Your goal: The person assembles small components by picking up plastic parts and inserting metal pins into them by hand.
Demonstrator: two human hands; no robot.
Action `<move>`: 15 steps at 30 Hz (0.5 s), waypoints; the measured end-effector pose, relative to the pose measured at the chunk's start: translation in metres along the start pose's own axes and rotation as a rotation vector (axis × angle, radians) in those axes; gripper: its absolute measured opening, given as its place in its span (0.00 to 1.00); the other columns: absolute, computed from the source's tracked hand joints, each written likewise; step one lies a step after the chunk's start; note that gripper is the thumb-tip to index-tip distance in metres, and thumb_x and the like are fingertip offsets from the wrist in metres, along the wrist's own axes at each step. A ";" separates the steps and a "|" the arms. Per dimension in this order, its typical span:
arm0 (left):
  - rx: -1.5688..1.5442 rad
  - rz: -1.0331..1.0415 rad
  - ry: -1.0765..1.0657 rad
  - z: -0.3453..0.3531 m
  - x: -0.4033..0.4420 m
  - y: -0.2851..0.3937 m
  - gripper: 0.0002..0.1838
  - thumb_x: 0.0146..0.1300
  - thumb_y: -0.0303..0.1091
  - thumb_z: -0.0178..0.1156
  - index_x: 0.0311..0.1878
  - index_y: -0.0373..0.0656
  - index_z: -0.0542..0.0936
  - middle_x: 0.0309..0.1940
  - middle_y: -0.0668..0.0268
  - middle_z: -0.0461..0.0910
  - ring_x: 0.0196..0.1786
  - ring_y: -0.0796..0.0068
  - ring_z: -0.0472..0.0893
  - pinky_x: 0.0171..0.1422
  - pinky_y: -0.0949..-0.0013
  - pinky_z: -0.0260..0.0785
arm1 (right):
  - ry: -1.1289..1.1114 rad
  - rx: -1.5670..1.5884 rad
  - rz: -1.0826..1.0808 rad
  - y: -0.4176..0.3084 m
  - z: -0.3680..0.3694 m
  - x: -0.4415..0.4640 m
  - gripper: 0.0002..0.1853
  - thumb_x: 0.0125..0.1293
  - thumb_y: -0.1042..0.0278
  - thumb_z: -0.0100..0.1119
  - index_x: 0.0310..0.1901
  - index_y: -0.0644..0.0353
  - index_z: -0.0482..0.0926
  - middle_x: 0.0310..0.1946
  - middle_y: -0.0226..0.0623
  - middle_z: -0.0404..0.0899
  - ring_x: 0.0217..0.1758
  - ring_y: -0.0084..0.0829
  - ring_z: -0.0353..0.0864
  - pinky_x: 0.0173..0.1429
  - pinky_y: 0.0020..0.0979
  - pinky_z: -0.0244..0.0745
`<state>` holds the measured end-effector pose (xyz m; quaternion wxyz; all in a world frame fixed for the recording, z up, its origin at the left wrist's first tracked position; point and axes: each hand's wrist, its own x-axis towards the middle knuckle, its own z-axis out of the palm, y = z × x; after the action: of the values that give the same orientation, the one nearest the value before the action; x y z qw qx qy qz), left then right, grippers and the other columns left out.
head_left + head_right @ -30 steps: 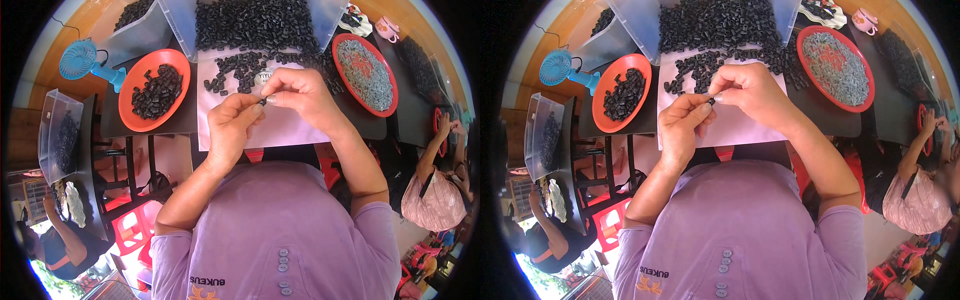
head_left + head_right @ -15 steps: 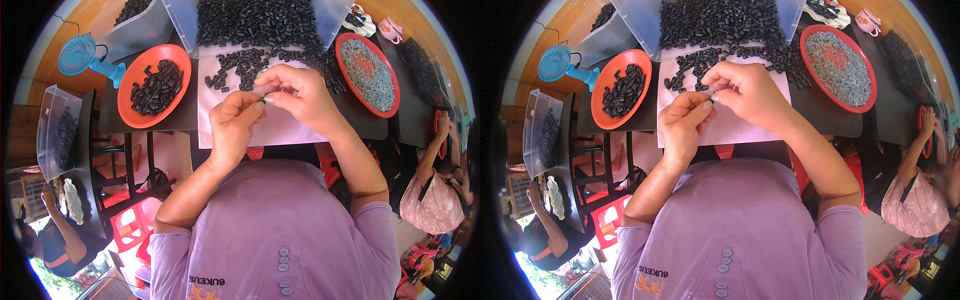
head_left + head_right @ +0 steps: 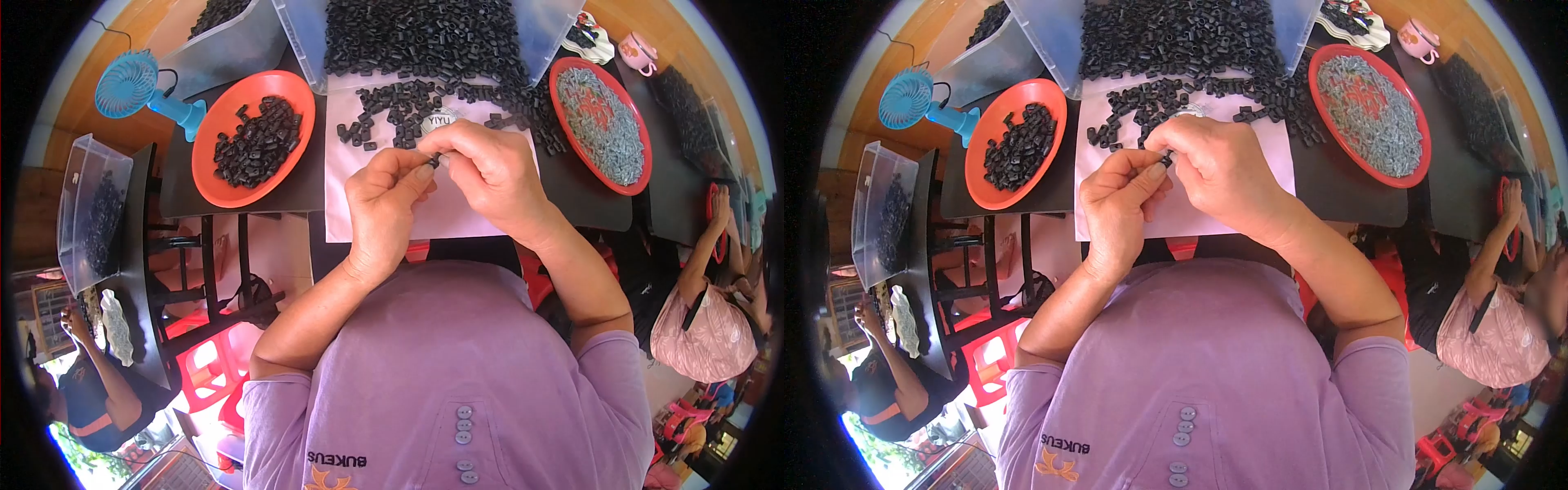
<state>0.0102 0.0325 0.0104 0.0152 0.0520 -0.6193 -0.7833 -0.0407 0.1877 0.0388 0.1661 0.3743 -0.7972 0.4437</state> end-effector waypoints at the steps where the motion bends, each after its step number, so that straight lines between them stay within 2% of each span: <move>1: -0.005 0.005 0.004 0.000 0.000 -0.001 0.04 0.68 0.22 0.61 0.43 0.34 0.82 0.31 0.67 0.83 0.33 0.82 0.78 0.39 0.77 0.71 | 0.024 0.004 -0.018 0.000 0.002 0.001 0.14 0.54 0.89 0.55 0.40 0.61 0.81 0.32 0.40 0.84 0.31 0.40 0.84 0.33 0.35 0.77; 2: -0.010 0.010 0.007 0.000 0.000 -0.002 0.04 0.68 0.22 0.61 0.43 0.34 0.82 0.31 0.67 0.83 0.33 0.82 0.78 0.39 0.77 0.71 | 0.049 0.007 -0.036 0.000 0.004 0.001 0.14 0.53 0.88 0.54 0.39 0.59 0.80 0.31 0.40 0.83 0.30 0.43 0.84 0.32 0.38 0.77; 8: 0.003 0.024 0.017 0.001 -0.002 -0.003 0.04 0.68 0.21 0.61 0.43 0.34 0.83 0.31 0.67 0.83 0.33 0.82 0.78 0.40 0.76 0.72 | 0.021 -0.029 -0.104 0.002 0.006 0.003 0.14 0.53 0.88 0.54 0.39 0.60 0.78 0.32 0.41 0.83 0.30 0.44 0.84 0.32 0.40 0.77; 12: 0.000 0.016 0.008 0.001 -0.001 0.000 0.04 0.68 0.21 0.61 0.43 0.33 0.83 0.31 0.67 0.83 0.33 0.82 0.78 0.41 0.76 0.72 | -0.037 -0.002 0.034 0.002 0.004 0.004 0.15 0.53 0.87 0.54 0.40 0.59 0.78 0.31 0.41 0.82 0.30 0.44 0.84 0.31 0.40 0.76; 15: 0.036 0.042 -0.029 -0.001 0.000 -0.003 0.04 0.69 0.24 0.63 0.44 0.35 0.84 0.30 0.68 0.83 0.29 0.85 0.77 0.28 0.81 0.64 | -0.101 -0.022 0.075 0.003 0.000 0.002 0.15 0.54 0.88 0.54 0.42 0.60 0.78 0.31 0.40 0.83 0.31 0.42 0.84 0.33 0.37 0.77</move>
<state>0.0105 0.0319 0.0068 0.0216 0.0282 -0.6345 -0.7721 -0.0444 0.1878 0.0385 0.1131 0.3641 -0.8229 0.4214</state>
